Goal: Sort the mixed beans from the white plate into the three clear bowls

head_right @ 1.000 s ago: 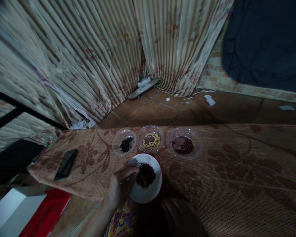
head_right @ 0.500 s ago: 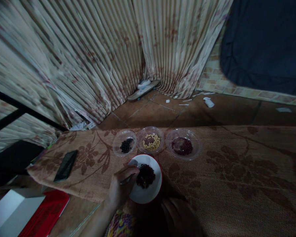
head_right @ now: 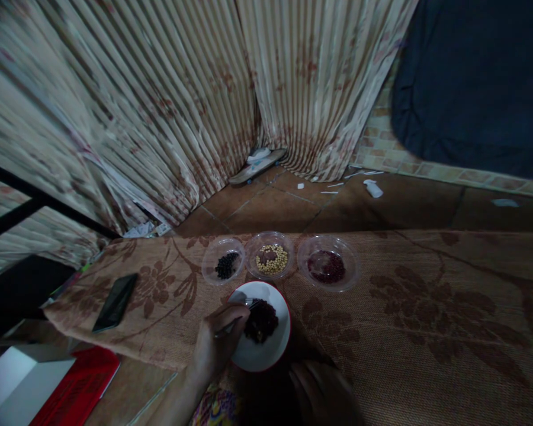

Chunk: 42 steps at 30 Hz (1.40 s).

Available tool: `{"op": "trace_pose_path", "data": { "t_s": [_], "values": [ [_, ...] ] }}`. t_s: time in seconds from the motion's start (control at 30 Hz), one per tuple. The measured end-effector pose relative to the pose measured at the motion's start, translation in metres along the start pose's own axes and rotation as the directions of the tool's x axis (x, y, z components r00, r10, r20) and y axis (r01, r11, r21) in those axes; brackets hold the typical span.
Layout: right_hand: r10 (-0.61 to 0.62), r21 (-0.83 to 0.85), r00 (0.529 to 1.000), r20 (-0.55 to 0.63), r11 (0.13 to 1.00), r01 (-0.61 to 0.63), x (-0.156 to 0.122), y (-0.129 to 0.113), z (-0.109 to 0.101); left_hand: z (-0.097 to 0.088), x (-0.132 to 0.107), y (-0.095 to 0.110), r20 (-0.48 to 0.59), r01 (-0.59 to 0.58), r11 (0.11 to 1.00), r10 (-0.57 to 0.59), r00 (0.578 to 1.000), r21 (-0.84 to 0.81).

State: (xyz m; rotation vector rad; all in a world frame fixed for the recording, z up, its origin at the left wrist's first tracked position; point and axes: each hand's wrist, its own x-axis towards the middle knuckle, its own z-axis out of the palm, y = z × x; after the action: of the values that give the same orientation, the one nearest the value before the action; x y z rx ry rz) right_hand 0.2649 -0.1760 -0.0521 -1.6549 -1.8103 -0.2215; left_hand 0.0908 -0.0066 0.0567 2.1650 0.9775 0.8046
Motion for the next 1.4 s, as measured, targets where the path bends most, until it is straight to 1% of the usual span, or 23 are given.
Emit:
{"op": "trace_pose_path", "data": {
  "t_s": [0.17,0.3,0.43,0.63,0.73,0.83,1.0,1.27,1.4],
  "values": [
    [0.021,0.009,1.0,0.008,1.0,-0.021,-0.0007,-0.0006,0.0003,-0.0005,0.0001,0.0026,-0.007,0.02,1.0,-0.02,1.0,-0.005],
    [0.018,0.021,1.0,-0.011,1.0,-0.017,0.0009,0.0029,0.001,0.0008,-0.0006,0.0,-0.023,0.018,1.0,-0.017,1.0,0.008],
    [0.019,0.018,1.0,-0.021,1.0,-0.018,0.0024,0.0013,0.0012,0.0008,-0.0008,-0.0017,-0.035,0.021,1.0,-0.02,0.999,0.021],
    [-0.002,0.021,0.999,-0.039,1.0,0.003,-0.0005,0.0004,0.0012,-0.0044,0.001,0.0062,-0.026,0.022,0.999,-0.021,0.999,0.026],
    [-0.011,0.018,0.999,-0.035,1.0,0.012,-0.0022,0.0011,0.0011,-0.005,0.001,0.0075,-0.037,0.054,0.998,-0.053,0.998,0.019],
    [-0.016,0.012,0.999,-0.032,1.0,0.016,-0.0028,0.0011,0.0012,-0.004,0.0008,0.0065,-0.04,0.072,0.997,-0.071,0.997,0.018],
    [-0.019,0.006,0.999,-0.031,1.0,0.019,-0.0037,0.0016,0.0019,-0.0034,0.0007,0.0068,-0.009,0.066,0.998,-0.066,0.998,0.009],
    [0.012,0.007,0.997,-0.077,1.0,-0.011,-0.0048,-0.0016,0.0088,-0.0008,-0.0016,0.0024,-0.038,0.064,0.998,-0.065,0.997,-0.01],
    [0.024,0.007,0.996,-0.086,1.0,-0.024,-0.0044,-0.003,0.0083,0.0,-0.0029,-0.0005,-0.013,0.071,0.997,-0.071,0.997,-0.018]
  ]
}}
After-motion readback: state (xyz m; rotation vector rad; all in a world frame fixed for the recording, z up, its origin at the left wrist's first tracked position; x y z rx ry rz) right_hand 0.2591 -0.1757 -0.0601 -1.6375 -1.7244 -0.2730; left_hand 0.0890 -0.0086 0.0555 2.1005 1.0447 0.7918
